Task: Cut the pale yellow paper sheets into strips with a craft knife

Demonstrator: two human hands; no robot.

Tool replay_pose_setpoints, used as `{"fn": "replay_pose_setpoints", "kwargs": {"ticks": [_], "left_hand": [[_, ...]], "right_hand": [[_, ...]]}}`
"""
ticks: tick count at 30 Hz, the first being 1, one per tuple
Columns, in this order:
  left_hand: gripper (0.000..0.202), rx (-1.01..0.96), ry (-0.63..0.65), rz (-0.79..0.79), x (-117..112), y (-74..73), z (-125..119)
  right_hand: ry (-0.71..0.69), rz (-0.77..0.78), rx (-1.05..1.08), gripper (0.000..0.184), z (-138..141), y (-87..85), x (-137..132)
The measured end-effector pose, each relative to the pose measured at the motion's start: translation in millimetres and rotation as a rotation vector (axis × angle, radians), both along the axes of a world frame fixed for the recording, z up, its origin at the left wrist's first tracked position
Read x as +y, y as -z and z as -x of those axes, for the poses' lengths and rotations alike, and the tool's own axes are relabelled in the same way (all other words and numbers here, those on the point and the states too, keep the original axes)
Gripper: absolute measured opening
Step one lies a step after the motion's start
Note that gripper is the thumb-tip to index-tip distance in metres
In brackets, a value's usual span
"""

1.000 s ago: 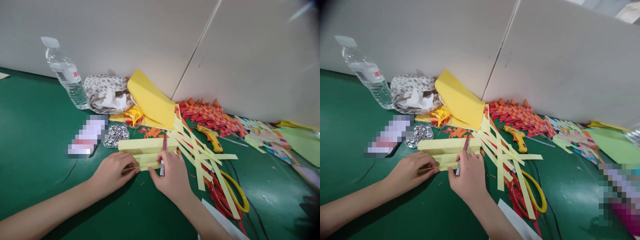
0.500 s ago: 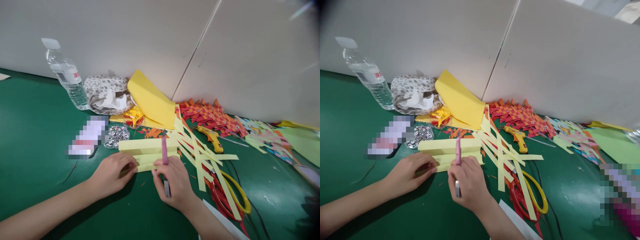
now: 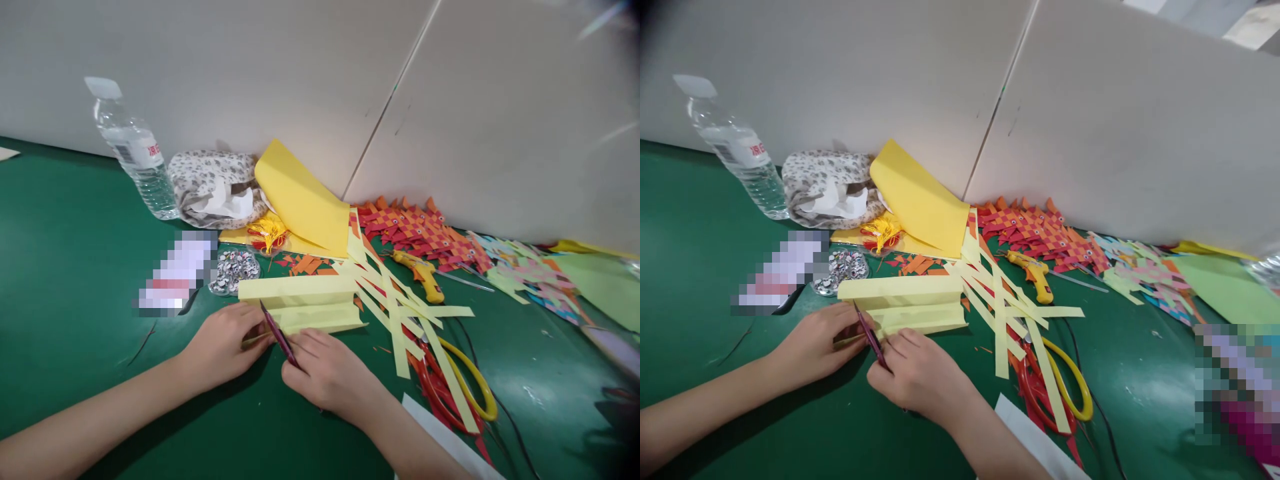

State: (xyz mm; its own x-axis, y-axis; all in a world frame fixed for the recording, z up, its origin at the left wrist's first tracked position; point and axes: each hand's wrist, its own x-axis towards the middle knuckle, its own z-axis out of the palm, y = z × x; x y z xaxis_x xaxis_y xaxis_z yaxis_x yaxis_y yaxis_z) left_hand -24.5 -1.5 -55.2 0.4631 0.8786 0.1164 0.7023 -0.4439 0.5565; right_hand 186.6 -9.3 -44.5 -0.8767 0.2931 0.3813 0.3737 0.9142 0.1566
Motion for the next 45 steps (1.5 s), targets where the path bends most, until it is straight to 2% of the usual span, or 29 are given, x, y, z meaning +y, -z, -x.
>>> {"fn": "replay_pose_setpoints", "kwargs": {"ticks": [6,15,29,32,36,41,45], "left_hand": [[0.012,0.004,-0.001,-0.007,0,-0.7,0],[0.008,-0.021,-0.007,0.011,-1,-0.8,0],[0.008,0.002,0.006,-0.001,-1,-4.4,-1],[0.007,-0.001,0.013,0.013,-1,-5.2,-1],[0.008,-0.007,0.034,0.03,0,-7.6,1],[0.006,0.052,0.086,0.128,3,-18.2,8],[0.009,0.158,0.136,0.054,-1,-23.6,8]], "right_hand": [[0.005,0.018,-0.061,0.022,-3,-3.5,1],[0.065,0.033,-0.07,0.026,-32,-8.9,0],[0.115,-0.014,0.017,0.025,-50,2.5,-7],[0.188,0.041,0.07,0.02,-52,4.0,-4],[0.328,0.182,0.274,0.012,-53,7.4,3],[0.313,0.358,0.377,0.019,-51,9.0,7],[0.342,0.428,0.372,0.02,-47,6.1,6]]}}
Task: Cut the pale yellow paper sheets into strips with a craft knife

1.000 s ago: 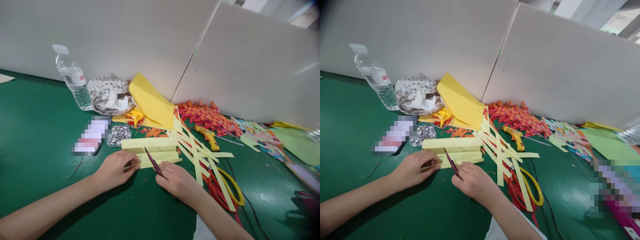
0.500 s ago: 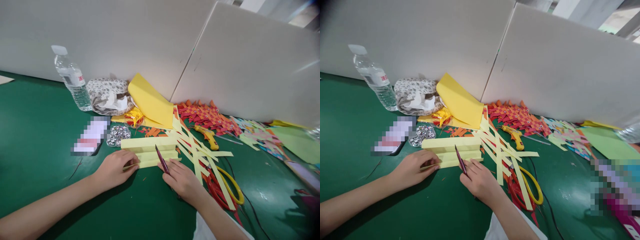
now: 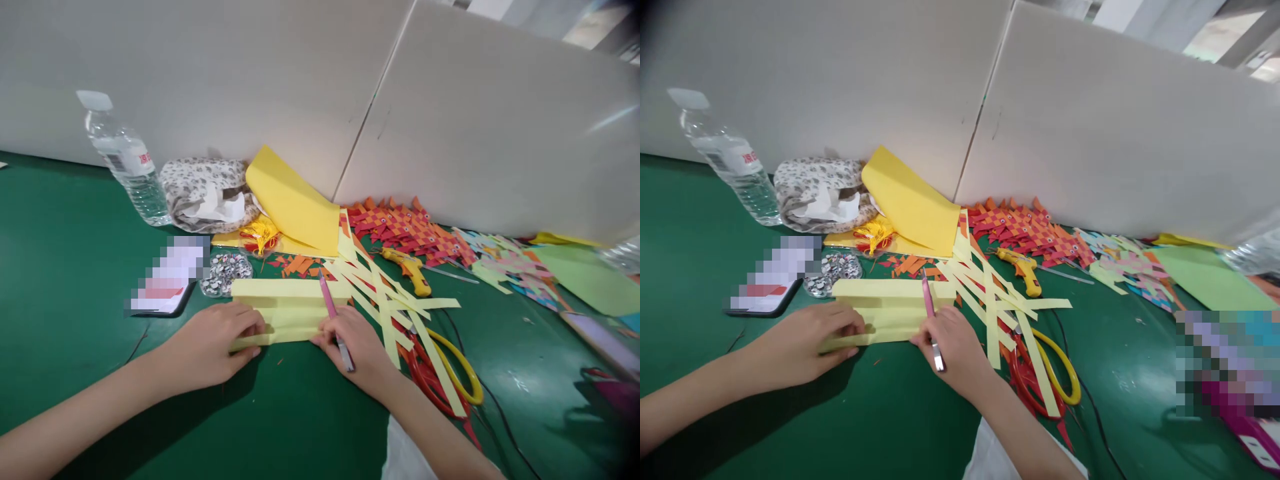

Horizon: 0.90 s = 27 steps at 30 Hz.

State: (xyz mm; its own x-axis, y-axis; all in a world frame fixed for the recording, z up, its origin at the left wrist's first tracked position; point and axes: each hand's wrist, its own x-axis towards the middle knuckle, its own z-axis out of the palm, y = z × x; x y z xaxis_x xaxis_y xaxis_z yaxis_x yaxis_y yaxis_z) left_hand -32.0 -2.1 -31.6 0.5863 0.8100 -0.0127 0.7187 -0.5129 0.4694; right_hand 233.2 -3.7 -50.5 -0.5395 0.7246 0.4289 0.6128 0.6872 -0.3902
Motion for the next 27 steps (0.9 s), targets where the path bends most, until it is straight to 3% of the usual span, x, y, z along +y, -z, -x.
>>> {"fn": "replay_pose_setpoints", "kwargs": {"ticks": [6,13,21,27], "left_hand": [[0.021,0.103,0.078,-0.134,2,-3.3,-26],[0.008,0.192,0.066,0.072,18,-16.8,-52],[0.018,0.027,0.052,0.055,22,0.4,-55],[0.018,0.053,-0.01,0.058,20,1.9,-57]], "right_hand": [[0.089,0.107,0.005,0.021,6,-3.5,0],[0.093,0.152,-0.003,0.022,6,-1.3,2],[0.12,0.094,-0.023,0.022,5,-0.4,-1],[0.176,0.051,-0.024,0.027,9,-1.9,-3]]}}
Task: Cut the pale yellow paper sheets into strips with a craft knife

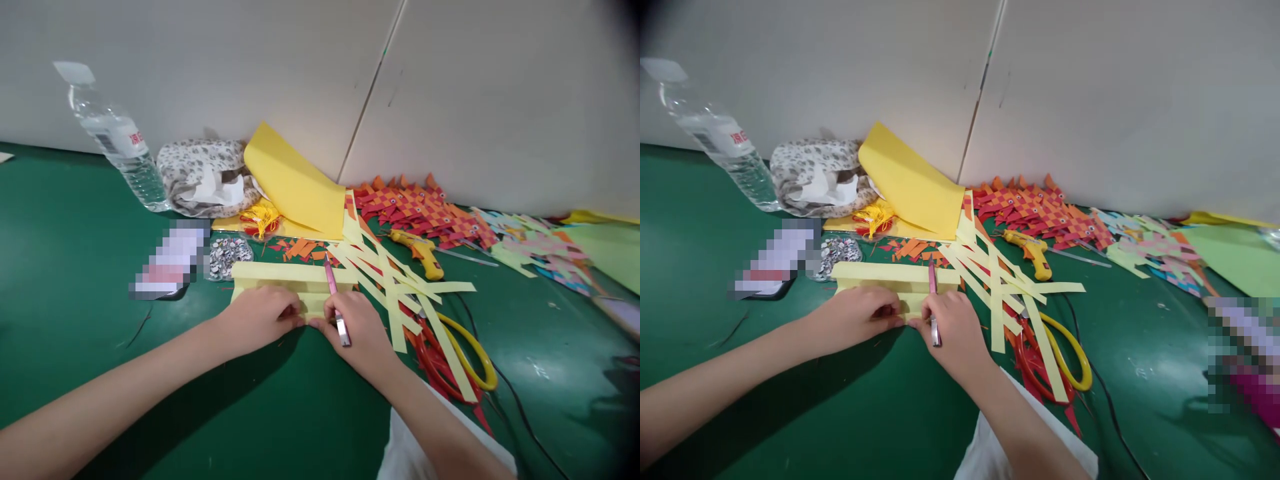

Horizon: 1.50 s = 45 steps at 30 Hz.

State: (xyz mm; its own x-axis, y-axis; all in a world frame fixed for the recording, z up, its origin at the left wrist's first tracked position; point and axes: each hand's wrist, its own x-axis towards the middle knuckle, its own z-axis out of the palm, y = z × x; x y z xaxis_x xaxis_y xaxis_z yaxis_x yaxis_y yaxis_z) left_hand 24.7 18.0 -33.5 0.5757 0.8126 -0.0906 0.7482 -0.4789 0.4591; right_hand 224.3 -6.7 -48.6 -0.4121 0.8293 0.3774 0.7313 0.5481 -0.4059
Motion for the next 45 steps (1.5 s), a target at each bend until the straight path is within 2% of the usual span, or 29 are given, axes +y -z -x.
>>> {"fn": "replay_pose_setpoints", "kwargs": {"ticks": [7,13,22,25,27,30,32,37,39,41,45], "left_hand": [[0.016,-0.015,0.003,0.023,0,-2.9,0],[0.017,-0.042,0.009,0.054,3,-3.8,1],[0.02,-0.061,-0.004,0.114,2,-2.5,3],[0.019,-0.063,-0.011,0.128,3,-1.9,3],[0.019,-0.061,-0.009,0.127,5,-1.3,3],[0.021,-0.059,0.004,0.073,8,-0.4,2],[0.021,-0.052,0.02,0.018,9,-0.1,2],[0.013,-0.095,0.143,-0.129,1,2.4,12],[0.014,-0.099,0.183,-0.212,-6,6.1,21],[0.018,-0.105,0.194,-0.307,-13,11.8,29],[0.02,-0.188,0.184,-0.506,-21,24.8,42]], "right_hand": [[0.085,0.045,-0.029,0.025,0,-1.6,-3],[0.151,0.097,-0.124,0.026,-20,-7.8,-4],[0.167,0.108,-0.19,0.022,-47,-15.6,-4],[0.185,0.043,-0.19,0.021,-61,-19.2,-5],[0.207,-0.076,-0.097,0.019,-66,-23.7,-8],[0.24,-0.253,0.116,0.015,-59,-34.5,-14],[0.177,-0.268,0.193,0.007,-47,-42.6,-16],[-0.038,-0.143,0.453,0.028,-12,-52.7,-9],[-0.037,-0.08,0.55,0.033,-4,-51.6,-5],[0.021,0.015,0.634,0.029,0,-48.2,-2],[0.038,0.359,0.676,0.021,1,-36.9,2]]}}
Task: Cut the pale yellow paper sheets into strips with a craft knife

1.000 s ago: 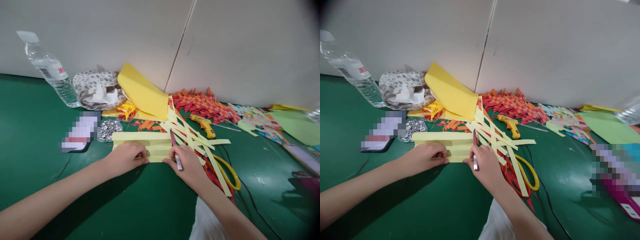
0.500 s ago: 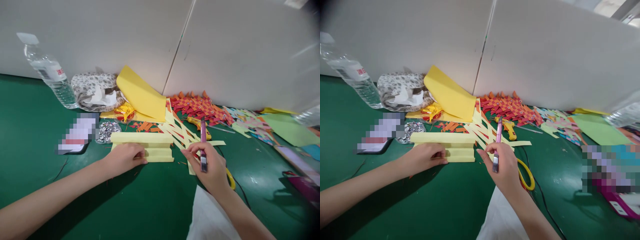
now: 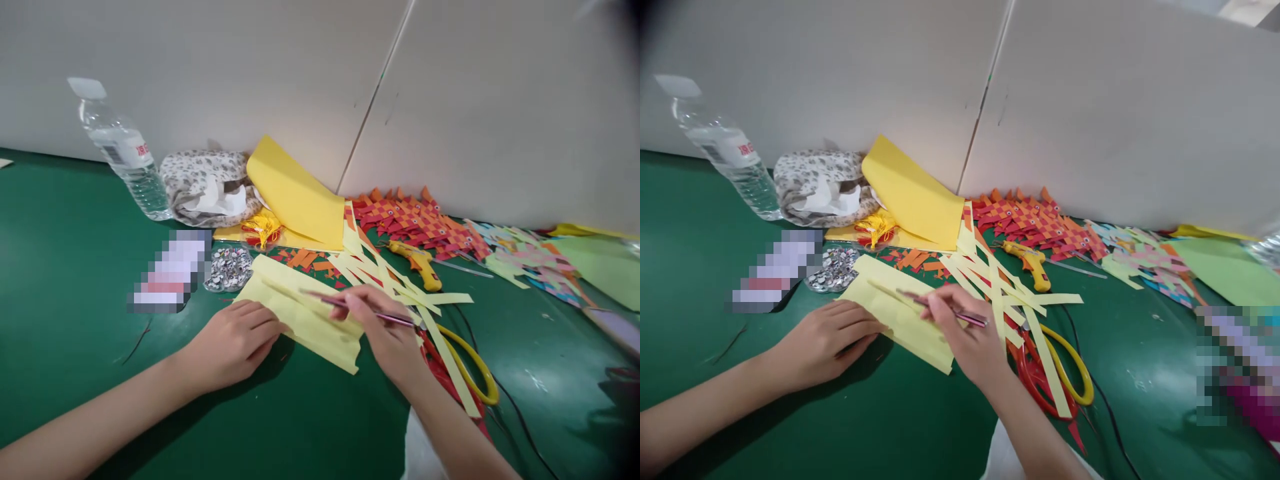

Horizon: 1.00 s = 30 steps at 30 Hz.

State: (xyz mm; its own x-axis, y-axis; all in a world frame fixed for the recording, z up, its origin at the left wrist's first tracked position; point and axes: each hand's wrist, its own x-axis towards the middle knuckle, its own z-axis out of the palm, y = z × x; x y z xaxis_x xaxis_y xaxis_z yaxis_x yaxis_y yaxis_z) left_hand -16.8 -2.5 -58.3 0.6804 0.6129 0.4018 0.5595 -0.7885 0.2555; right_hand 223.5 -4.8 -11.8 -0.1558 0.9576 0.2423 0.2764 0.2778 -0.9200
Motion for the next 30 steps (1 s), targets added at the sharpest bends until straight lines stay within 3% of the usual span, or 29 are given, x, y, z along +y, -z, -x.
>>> {"fn": "replay_pose_setpoints", "kwargs": {"ticks": [4,9,12,14,18,21,24,27,30], "left_hand": [[0.025,-0.033,0.051,-0.027,1,4.5,5],[0.024,-0.088,-0.011,-0.156,7,-1.1,7],[0.021,-0.089,-0.12,-0.284,9,-2.0,9],[0.021,-0.072,-0.13,-0.289,9,-0.7,10],[0.018,-0.133,-0.128,-0.07,9,-1.2,8],[0.017,-0.192,-0.187,0.167,8,-7.2,7],[0.022,-0.246,-0.246,0.359,8,-12.7,8],[0.021,-0.296,-0.283,0.483,11,-13.5,8],[0.013,-0.241,-0.244,0.528,16,-11.0,8]], "right_hand": [[-0.009,0.193,0.074,0.027,4,7.7,-3],[0.163,0.028,0.214,0.02,8,1.1,-11],[0.112,0.024,0.204,0.01,10,-5.6,-18],[0.021,0.089,0.196,0.006,11,-9.8,-22],[-0.074,0.228,0.196,0.011,13,-13.1,-24],[-0.005,0.258,0.221,0.011,11,-8.0,-19],[0.107,0.181,0.333,0.011,5,0.7,-12],[0.194,0.146,0.431,0.012,-1,7.3,-5],[0.209,0.169,0.463,0.011,-3,10.9,0]]}}
